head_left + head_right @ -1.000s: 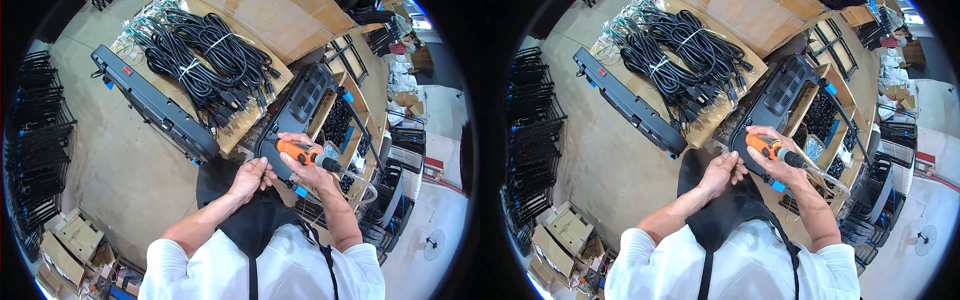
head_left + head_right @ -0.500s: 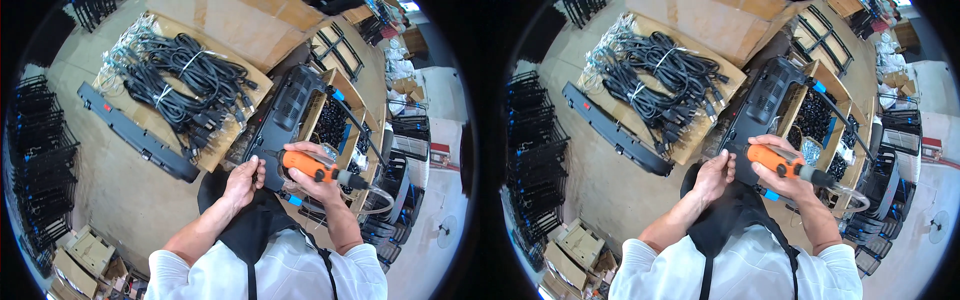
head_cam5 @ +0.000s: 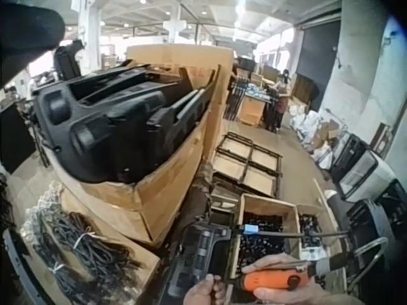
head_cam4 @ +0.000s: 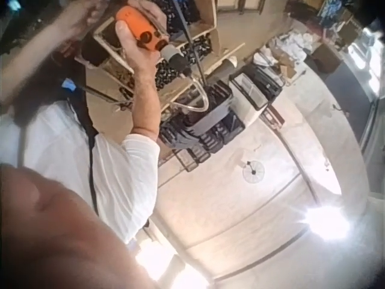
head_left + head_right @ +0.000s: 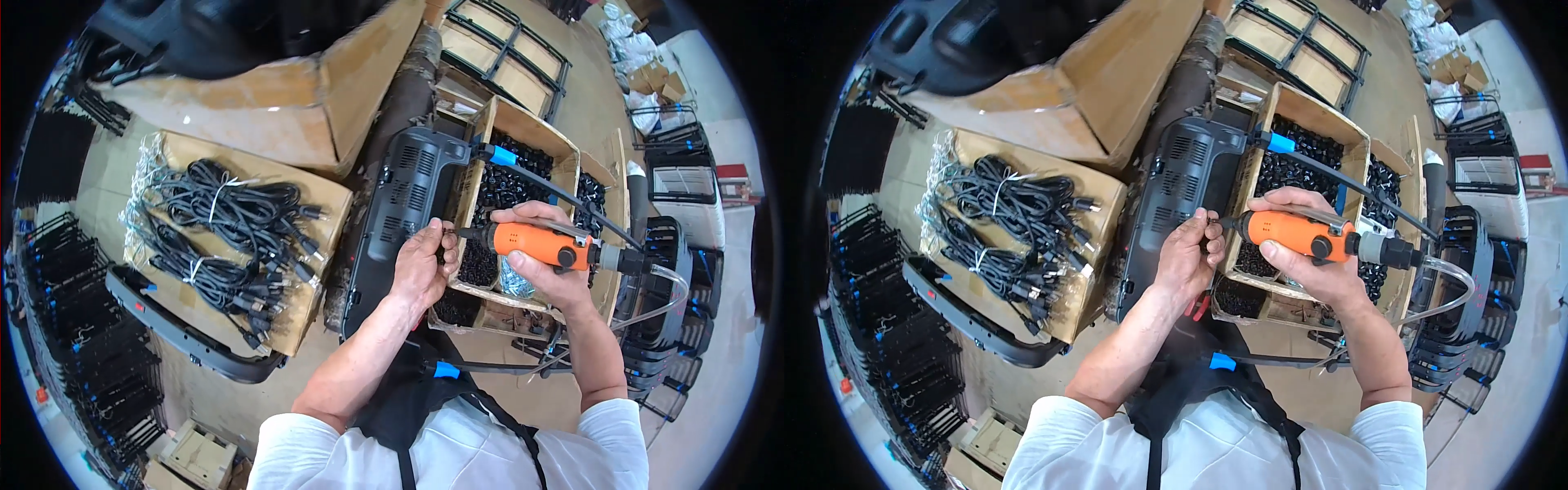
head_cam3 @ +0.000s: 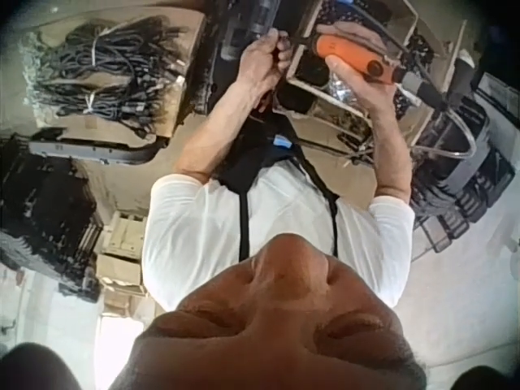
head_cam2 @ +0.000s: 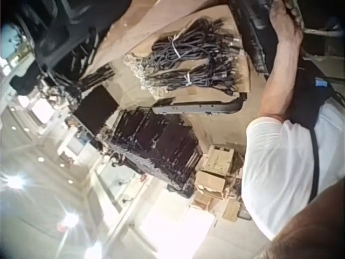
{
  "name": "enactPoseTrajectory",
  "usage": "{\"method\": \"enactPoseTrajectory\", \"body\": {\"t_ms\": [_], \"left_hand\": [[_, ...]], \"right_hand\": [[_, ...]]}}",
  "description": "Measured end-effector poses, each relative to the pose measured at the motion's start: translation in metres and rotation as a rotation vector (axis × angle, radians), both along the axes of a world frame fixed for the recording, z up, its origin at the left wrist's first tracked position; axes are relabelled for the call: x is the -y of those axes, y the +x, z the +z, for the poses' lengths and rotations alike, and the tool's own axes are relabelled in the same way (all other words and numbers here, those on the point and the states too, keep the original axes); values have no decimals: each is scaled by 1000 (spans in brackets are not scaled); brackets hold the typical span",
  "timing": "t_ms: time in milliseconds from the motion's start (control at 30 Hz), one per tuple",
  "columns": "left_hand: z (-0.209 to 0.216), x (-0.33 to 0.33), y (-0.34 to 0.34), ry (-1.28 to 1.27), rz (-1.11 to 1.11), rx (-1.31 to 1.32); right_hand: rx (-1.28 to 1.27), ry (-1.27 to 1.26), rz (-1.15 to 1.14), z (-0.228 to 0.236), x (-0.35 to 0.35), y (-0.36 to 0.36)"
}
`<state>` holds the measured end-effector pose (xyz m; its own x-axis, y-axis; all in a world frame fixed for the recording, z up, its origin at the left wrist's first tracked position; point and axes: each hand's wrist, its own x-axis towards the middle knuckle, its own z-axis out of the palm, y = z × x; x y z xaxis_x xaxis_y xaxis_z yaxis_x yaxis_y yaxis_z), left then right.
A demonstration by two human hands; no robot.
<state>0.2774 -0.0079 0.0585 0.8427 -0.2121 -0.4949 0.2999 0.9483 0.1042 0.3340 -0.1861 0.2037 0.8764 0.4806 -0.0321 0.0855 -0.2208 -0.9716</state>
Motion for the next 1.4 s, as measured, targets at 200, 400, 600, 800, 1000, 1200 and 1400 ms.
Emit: {"method": "enactPoseTrajectory", "body": {"t_ms": [200, 400, 600, 800, 1000, 1200, 1400], "left_hand": [[-14, 15, 33, 173, -65, 44], [-7, 44, 70, -68, 28, -98], [0, 66, 106, 17, 106, -129], [-20, 67, 87, 179, -91, -49], [-18, 60, 84, 174, -193, -79], [-40, 54, 76, 279, -202, 23], [-32, 54, 81, 342, -203, 12]], "right_hand": [[-25, 41, -17, -18, 21, 29], [29, -17, -24, -29, 31, 56], [132, -38, -109, -38, 30, 99], [10, -70, -144, -37, 23, 146], [30, -54, -93, -59, 20, 165], [36, -103, -54, -68, 5, 175], [112, -289, 63, -62, 2, 189]]}}
